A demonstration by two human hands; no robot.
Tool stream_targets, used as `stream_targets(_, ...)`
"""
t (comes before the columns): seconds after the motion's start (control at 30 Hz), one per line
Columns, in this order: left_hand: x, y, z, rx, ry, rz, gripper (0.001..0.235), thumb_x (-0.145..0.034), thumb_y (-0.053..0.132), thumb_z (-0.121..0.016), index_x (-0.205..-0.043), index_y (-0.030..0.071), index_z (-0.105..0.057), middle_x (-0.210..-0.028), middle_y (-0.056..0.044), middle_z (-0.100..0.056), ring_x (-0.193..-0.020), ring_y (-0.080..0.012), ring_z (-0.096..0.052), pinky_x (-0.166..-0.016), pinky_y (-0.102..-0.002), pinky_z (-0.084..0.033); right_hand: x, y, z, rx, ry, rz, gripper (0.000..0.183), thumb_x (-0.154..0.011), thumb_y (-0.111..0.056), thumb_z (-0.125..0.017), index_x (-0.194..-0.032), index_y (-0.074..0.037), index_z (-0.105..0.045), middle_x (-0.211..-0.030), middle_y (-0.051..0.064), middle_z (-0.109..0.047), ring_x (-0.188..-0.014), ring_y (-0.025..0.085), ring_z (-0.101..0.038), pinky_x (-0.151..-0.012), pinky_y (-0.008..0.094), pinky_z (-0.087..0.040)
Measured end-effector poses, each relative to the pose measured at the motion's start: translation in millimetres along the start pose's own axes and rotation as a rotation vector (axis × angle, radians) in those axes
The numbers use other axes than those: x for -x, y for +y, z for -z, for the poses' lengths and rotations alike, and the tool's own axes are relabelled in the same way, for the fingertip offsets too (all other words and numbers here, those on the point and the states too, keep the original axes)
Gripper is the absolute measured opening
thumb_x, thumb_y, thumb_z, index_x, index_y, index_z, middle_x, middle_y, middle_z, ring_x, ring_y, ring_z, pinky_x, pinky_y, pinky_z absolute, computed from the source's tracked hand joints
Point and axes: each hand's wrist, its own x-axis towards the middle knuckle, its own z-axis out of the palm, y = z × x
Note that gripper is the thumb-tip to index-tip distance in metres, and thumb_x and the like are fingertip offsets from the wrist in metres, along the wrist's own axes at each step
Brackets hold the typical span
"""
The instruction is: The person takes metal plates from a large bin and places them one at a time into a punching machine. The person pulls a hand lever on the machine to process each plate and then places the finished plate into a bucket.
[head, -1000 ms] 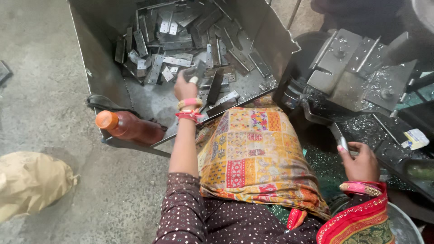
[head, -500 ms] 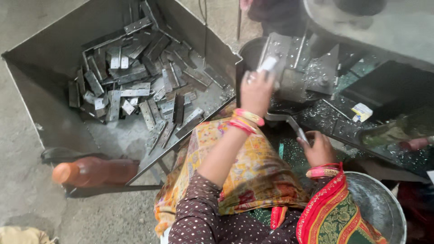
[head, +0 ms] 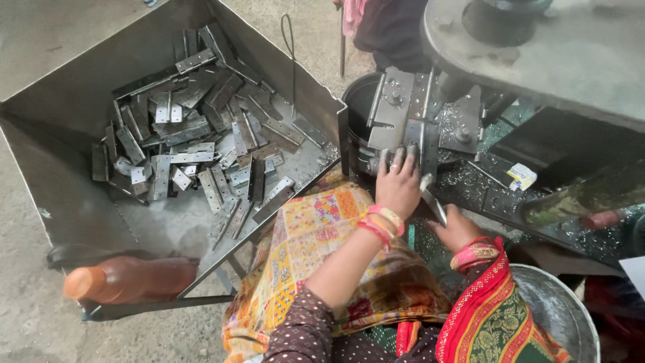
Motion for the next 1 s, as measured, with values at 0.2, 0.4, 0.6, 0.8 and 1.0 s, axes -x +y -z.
stream_targets(0.2, -32.1, -5.4, 1.3, 0.039, -0.202, 0.054, 0.050, -0.083, 0.033, -0.062, -0.122, 0.003, -0.070, -0.142, -0.012, -0.057, -0.141, -0.0301, -0.048, -0.123, -0.057, -0.020, 14.7, -12.5, 22.2, -0.046, 0.035, 0.014, 0.061, -0.082, -0.055, -0.075, -0.116, -0.007, -0.057, -0.093, 0.025, -0.074, -0.090, 0.048, -0.071, -0.076, 0.055, -0.055)
stream_targets(0.4, -26.8, -7.1, -3.2, 0.016, -0.179, 0.037, 0.041, -0.085, 0.026, -0.061, -0.118, 0.005, -0.072, -0.144, -0.013, -0.056, -0.144, -0.0293, -0.044, -0.125, -0.055, -0.021, 12.8, -17.6, 26.6, -0.002, -0.030, 0.039, 0.077, -0.073, -0.060, -0.083, -0.115, -0.001, -0.055, -0.096, 0.028, -0.072, -0.093, 0.048, -0.071, -0.079, 0.053, -0.056)
stream_targets(0.6, -46.0, -9.3, -12.1, 0.021, -0.285, 0.056, 0.034, -0.088, 0.022, -0.059, -0.115, 0.008, -0.073, -0.149, -0.012, -0.054, -0.147, -0.0283, -0.043, -0.127, -0.055, -0.020, 4.2, -23.1, 39.6, 0.118, -0.088, 0.038, 0.080, -0.073, -0.060, -0.085, -0.115, 0.002, -0.057, -0.100, 0.029, -0.073, -0.097, 0.048, -0.071, -0.082, 0.052, -0.056)
stream_targets(0.8, -46.7, -11.1, -18.2, 0.016, -0.171, 0.047, 0.039, -0.086, 0.022, -0.059, -0.119, 0.004, -0.071, -0.148, -0.012, -0.054, -0.143, -0.0286, -0.047, -0.125, -0.056, -0.020, -10.1, 18.0, -18.0, 0.059, 0.043, 0.077, 0.071, -0.076, -0.056, -0.083, -0.117, -0.003, -0.060, -0.097, 0.027, -0.073, -0.091, 0.048, -0.071, -0.076, 0.053, -0.056)
stream_targets(1.0, -45.2, -13.7, -12.6, 0.063, -0.182, 0.068, 0.039, -0.091, 0.026, -0.057, -0.119, 0.002, -0.071, -0.147, -0.012, -0.055, -0.140, -0.0288, -0.048, -0.127, -0.056, -0.018, 11.9, 58.1, -115.4, -0.004, 0.242, 0.048, 0.056, -0.086, -0.053, -0.077, -0.115, -0.007, -0.064, -0.089, 0.027, -0.072, -0.084, 0.049, -0.070, -0.070, 0.056, -0.055)
